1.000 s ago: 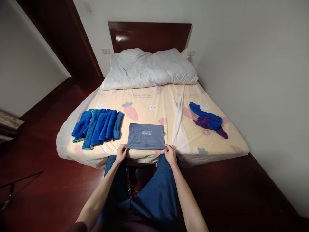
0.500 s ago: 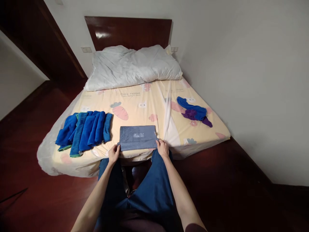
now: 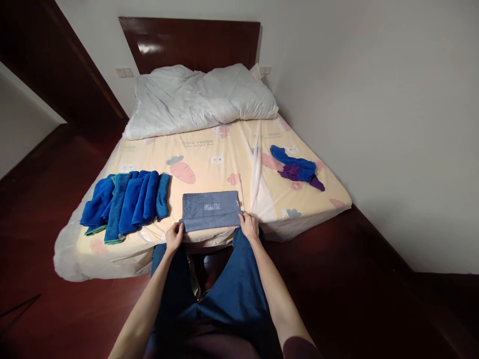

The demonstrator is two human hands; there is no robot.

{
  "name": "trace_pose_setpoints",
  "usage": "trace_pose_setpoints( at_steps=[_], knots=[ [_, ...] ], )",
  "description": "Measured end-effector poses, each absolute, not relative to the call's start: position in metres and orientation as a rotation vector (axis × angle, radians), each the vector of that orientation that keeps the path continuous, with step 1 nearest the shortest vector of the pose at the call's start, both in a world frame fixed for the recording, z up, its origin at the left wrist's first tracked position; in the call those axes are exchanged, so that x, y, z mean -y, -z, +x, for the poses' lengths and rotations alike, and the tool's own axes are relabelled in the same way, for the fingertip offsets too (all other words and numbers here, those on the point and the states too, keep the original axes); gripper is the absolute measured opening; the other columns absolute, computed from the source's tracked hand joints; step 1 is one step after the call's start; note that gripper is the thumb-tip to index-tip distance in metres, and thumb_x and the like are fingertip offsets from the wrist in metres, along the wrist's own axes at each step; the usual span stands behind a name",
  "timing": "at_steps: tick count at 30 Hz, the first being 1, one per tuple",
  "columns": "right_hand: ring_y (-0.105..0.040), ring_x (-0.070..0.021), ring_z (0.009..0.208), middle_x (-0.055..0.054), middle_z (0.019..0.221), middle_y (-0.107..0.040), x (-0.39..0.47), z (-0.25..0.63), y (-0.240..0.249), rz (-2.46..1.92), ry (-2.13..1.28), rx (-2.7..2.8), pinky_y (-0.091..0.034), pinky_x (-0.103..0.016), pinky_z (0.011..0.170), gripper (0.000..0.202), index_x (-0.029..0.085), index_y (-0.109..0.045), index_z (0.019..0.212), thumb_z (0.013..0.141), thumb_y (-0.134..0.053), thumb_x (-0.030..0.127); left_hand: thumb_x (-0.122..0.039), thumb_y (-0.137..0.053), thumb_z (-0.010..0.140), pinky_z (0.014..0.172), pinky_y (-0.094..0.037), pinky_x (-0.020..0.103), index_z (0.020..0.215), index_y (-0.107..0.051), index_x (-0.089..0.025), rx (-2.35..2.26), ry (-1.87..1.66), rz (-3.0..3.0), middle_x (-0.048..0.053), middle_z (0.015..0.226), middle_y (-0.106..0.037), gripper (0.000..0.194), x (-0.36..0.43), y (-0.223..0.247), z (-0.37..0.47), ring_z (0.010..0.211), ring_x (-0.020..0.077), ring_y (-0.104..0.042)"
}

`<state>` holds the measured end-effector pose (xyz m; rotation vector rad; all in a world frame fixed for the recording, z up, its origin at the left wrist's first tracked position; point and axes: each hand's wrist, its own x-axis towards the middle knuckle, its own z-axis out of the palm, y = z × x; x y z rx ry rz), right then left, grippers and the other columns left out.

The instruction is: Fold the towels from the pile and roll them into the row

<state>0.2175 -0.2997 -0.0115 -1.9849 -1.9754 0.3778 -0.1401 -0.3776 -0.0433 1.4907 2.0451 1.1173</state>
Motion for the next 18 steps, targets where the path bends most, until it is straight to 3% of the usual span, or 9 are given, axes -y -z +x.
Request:
trace_pose_setpoints(
  at_steps=[12, 18],
  knots=[
    [-0.065, -0.0177, 0.083, -0.010, 0.094, -0.069, 0.3040, 0.2142, 0.0089, -2.002, -0.336, 1.927, -0.041, -0.024, 0.074, 0.029, 0.018, -0.073, 0.094, 0.100, -0.051, 0.036, -0.054, -0.046, 0.095, 0.067, -0.044, 0.029, 0.087, -0.068, -0.018, -2.054, -1.122, 1.491, 0.003, 0.070, -0.064, 0.042, 0.3746, 0.0405, -0.1379, 0.065, 0.0179, -0.059],
    [-0.062, -0.0159, 0.076, -0.008, 0.089, -0.068, 0.3050, 0.2151, 0.0154, -2.003, -0.311, 1.865, -0.039, -0.024, 0.069, 0.028, 0.018, -0.072, 0.087, 0.096, -0.055, 0.038, -0.055, -0.056, 0.088, 0.078, -0.051, 0.035, 0.095, -0.069, -0.017, -2.136, -1.271, 1.461, 0.009, 0.085, -0.066, 0.041, 0.3737, 0.0426, -0.1356, 0.077, 0.0217, -0.062]
  ],
)
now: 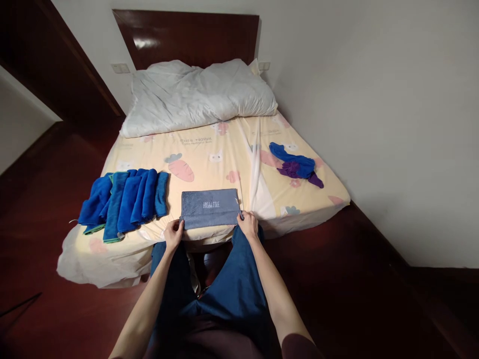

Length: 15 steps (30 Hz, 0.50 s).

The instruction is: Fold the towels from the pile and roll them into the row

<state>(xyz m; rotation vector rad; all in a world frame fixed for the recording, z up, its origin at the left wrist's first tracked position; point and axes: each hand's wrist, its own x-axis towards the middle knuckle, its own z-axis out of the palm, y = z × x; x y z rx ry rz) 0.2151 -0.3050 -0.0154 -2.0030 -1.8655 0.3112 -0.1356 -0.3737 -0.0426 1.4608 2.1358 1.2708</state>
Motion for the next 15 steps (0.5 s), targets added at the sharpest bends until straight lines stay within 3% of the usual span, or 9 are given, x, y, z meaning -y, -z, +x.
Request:
trace_pose_setpoints(
  at_steps=[7, 11, 15],
  knots=[
    [-0.062, -0.0193, 0.086, -0.006, 0.083, -0.067, 0.3037, 0.2157, 0.0185, -1.898, -0.330, 1.804, -0.043, -0.024, 0.073, 0.022, 0.019, -0.067, 0.082, 0.093, -0.056, 0.035, -0.051, -0.057, 0.091, 0.081, -0.052, 0.038, 0.095, -0.066, -0.019, -2.156, -1.253, 1.571, 0.008, 0.084, -0.064, 0.034, 0.3742, 0.0437, -0.1357, 0.082, 0.0232, -0.060],
    [-0.063, -0.0196, 0.090, -0.007, 0.096, -0.068, 0.3042, 0.2175, 0.0197, -1.751, -0.373, 1.792, -0.048, -0.026, 0.079, 0.013, 0.019, -0.067, 0.094, 0.090, -0.055, 0.024, -0.047, -0.061, 0.090, 0.082, -0.055, 0.037, 0.109, -0.067, -0.017, -2.070, -1.414, 1.601, 0.014, 0.110, -0.060, 0.036, 0.3756, 0.0446, -0.1343, 0.102, 0.0250, -0.060],
    [-0.063, -0.0210, 0.099, -0.007, 0.098, -0.068, 0.3037, 0.2216, 0.0229, -1.508, -0.378, 1.874, -0.051, -0.030, 0.090, 0.023, 0.021, -0.071, 0.091, 0.088, -0.050, 0.011, -0.041, -0.063, 0.091, 0.082, -0.056, 0.038, 0.113, -0.070, -0.020, -1.983, -1.486, 1.693, 0.015, 0.128, -0.056, 0.031, 0.3770, 0.0475, -0.1350, 0.112, 0.0265, -0.056]
  ],
)
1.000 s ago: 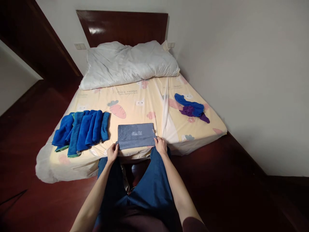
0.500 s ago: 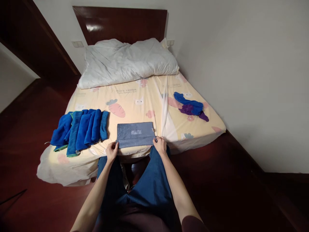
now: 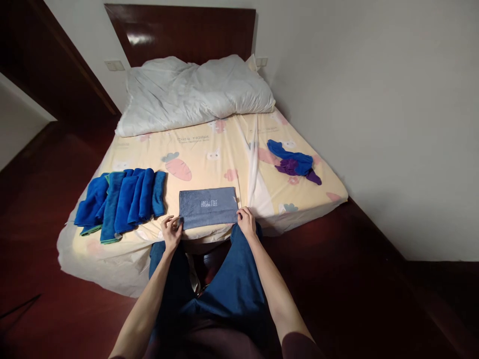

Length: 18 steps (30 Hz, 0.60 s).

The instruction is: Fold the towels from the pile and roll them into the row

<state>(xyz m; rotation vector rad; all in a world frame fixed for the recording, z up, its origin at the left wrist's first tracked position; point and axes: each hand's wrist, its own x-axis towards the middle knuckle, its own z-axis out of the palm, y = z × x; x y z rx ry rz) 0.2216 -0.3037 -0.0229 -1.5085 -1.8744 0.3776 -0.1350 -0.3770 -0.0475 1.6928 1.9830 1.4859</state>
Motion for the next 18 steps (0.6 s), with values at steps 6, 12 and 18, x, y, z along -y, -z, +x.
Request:
trace_pose_setpoints(
  at_steps=[6, 12, 18],
  knots=[
    [-0.064, -0.0219, 0.105, -0.007, 0.105, -0.074, 0.301, 0.224, 0.025, -1.464, -0.408, 1.900, -0.053, -0.035, 0.097, 0.033, 0.021, -0.077, 0.099, 0.090, -0.048, 0.009, -0.029, -0.051, 0.098, 0.103, -0.046, 0.051, 0.113, -0.073, -0.025, -1.871, -1.281, 1.953, 0.009, 0.118, -0.071, 0.028, 0.375, 0.049, -0.140, 0.110, 0.0279, -0.056],
    [-0.066, -0.0205, 0.111, -0.007, 0.115, -0.073, 0.304, 0.221, 0.021, -1.593, -0.478, 1.900, -0.055, -0.034, 0.097, 0.036, 0.022, -0.076, 0.106, 0.088, -0.048, 0.009, -0.034, -0.051, 0.098, 0.106, -0.045, 0.050, 0.127, -0.067, -0.023, -1.806, -1.110, 1.985, 0.008, 0.126, -0.069, 0.035, 0.374, 0.043, -0.148, 0.116, 0.0285, -0.054],
    [-0.061, -0.0224, 0.118, -0.006, 0.125, -0.069, 0.311, 0.222, 0.016, -1.569, -0.443, 1.996, -0.049, -0.037, 0.107, 0.037, 0.021, -0.072, 0.116, 0.082, -0.059, 0.017, -0.038, -0.069, 0.084, 0.110, -0.043, 0.049, 0.132, -0.062, -0.022, -1.749, -0.978, 2.038, 0.009, 0.135, -0.063, 0.051, 0.374, 0.041, -0.155, 0.122, 0.0314, -0.052]
  ],
)
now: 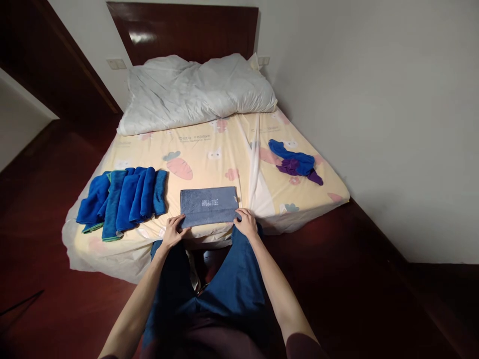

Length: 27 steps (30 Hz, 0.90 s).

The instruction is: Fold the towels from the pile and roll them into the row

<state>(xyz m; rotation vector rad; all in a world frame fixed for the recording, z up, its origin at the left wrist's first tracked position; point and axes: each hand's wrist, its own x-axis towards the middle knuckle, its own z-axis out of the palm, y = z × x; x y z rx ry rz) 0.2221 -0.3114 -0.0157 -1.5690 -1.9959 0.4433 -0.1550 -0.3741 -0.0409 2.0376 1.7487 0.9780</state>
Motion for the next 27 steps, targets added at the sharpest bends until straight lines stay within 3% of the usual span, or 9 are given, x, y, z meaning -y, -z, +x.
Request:
trace_pose_setpoints(
  at_steps=[6, 10, 16, 20, 24, 27],
  knots=[
    [-0.054, -0.0275, 0.125, -0.009, 0.133, -0.063, 0.3143, 0.2230, 0.0141, -1.581, -0.417, 2.140, -0.045, -0.045, 0.108, 0.054, 0.020, -0.064, 0.128, 0.075, -0.067, 0.019, -0.023, -0.062, 0.077, 0.110, -0.042, 0.050, 0.130, -0.063, -0.021, -1.777, -0.998, 1.972, 0.008, 0.133, -0.065, 0.053, 0.3707, 0.0430, -0.1555, 0.123, 0.0319, -0.053],
    [-0.054, -0.0250, 0.124, -0.008, 0.131, -0.064, 0.3123, 0.2218, 0.0130, -1.602, -0.452, 2.105, -0.047, -0.042, 0.107, 0.051, 0.022, -0.066, 0.125, 0.077, -0.057, 0.008, -0.020, -0.054, 0.077, 0.105, -0.045, 0.050, 0.124, -0.066, -0.021, -1.747, -1.042, 1.927, 0.008, 0.129, -0.067, 0.048, 0.3680, 0.0424, -0.1574, 0.121, 0.0309, -0.056],
    [-0.054, -0.0230, 0.128, -0.005, 0.135, -0.065, 0.3105, 0.2242, 0.0123, -1.533, -0.480, 2.019, -0.045, -0.043, 0.111, 0.041, 0.022, -0.072, 0.111, 0.081, -0.051, 0.006, -0.024, -0.052, 0.084, 0.104, -0.045, 0.049, 0.114, -0.068, -0.021, -1.744, -1.099, 1.831, 0.009, 0.126, -0.070, 0.034, 0.3668, 0.0427, -0.1606, 0.120, 0.0295, -0.058],
    [-0.055, -0.0217, 0.126, -0.005, 0.131, -0.067, 0.3089, 0.2252, 0.0155, -1.520, -0.502, 1.994, -0.045, -0.040, 0.111, 0.043, 0.021, -0.070, 0.113, 0.080, -0.049, 0.004, -0.022, -0.051, 0.084, 0.104, -0.044, 0.048, 0.113, -0.068, -0.021, -1.713, -1.120, 1.832, 0.009, 0.125, -0.070, 0.033, 0.3667, 0.0438, -0.1619, 0.120, 0.0288, -0.057],
    [-0.059, -0.0219, 0.120, -0.007, 0.125, -0.068, 0.3068, 0.2250, 0.0191, -1.576, -0.486, 1.973, -0.047, -0.038, 0.108, 0.044, 0.021, -0.067, 0.120, 0.083, -0.048, 0.006, -0.031, -0.052, 0.089, 0.099, -0.046, 0.046, 0.113, -0.066, -0.020, -1.734, -1.130, 1.761, 0.010, 0.122, -0.069, 0.030, 0.3668, 0.0436, -0.1611, 0.117, 0.0290, -0.055],
    [-0.063, -0.0240, 0.112, -0.011, 0.120, -0.068, 0.3057, 0.2246, 0.0205, -1.671, -0.465, 1.943, -0.050, -0.037, 0.101, 0.033, 0.019, -0.065, 0.122, 0.093, -0.049, 0.017, -0.044, -0.052, 0.092, 0.085, -0.049, 0.041, 0.100, -0.064, -0.020, -1.834, -1.126, 1.641, 0.010, 0.101, -0.068, 0.028, 0.3676, 0.0422, -0.1596, 0.101, 0.0278, -0.058]
  ],
)
